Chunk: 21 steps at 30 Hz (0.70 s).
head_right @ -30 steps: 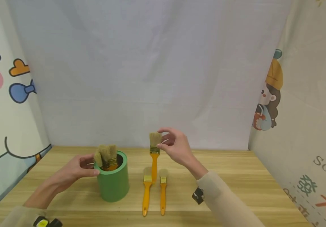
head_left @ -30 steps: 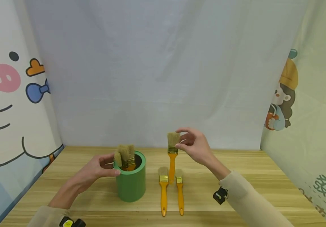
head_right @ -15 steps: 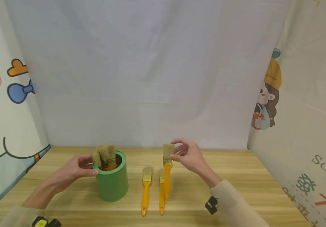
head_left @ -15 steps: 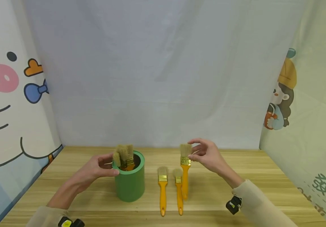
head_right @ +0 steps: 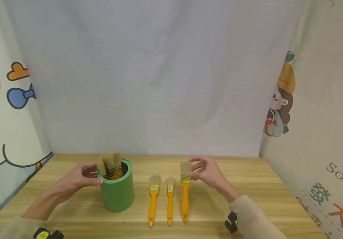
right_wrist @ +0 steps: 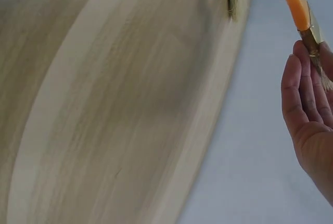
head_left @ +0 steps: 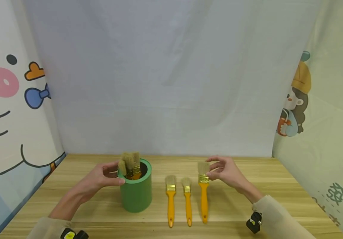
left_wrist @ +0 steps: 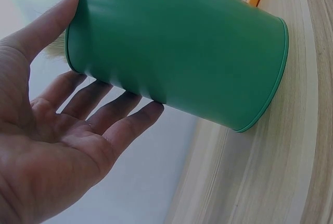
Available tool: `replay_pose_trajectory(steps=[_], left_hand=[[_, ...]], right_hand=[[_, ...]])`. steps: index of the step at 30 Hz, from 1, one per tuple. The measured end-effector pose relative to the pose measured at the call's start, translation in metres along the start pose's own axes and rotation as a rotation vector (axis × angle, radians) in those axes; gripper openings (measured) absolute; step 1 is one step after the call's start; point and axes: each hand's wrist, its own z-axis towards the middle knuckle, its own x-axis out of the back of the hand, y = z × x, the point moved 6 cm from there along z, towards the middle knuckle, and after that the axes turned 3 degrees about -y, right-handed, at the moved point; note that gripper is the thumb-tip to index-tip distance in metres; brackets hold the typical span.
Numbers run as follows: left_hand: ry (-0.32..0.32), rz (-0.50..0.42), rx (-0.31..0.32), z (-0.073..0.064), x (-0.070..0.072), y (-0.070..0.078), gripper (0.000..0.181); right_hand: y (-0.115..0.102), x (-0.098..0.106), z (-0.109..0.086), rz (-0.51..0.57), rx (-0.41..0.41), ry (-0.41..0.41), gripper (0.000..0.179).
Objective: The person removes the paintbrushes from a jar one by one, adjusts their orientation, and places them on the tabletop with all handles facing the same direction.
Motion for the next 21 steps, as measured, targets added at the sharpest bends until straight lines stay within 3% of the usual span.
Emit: replay_pose_trajectory(steps=[21], left_hand=[[0.010,0.005,-0.002,-0.001,0.000,0.003,0.085]], right_hand=[[0.046,-0.012,0.006,0.058,-0.172,-0.071,0.048]])
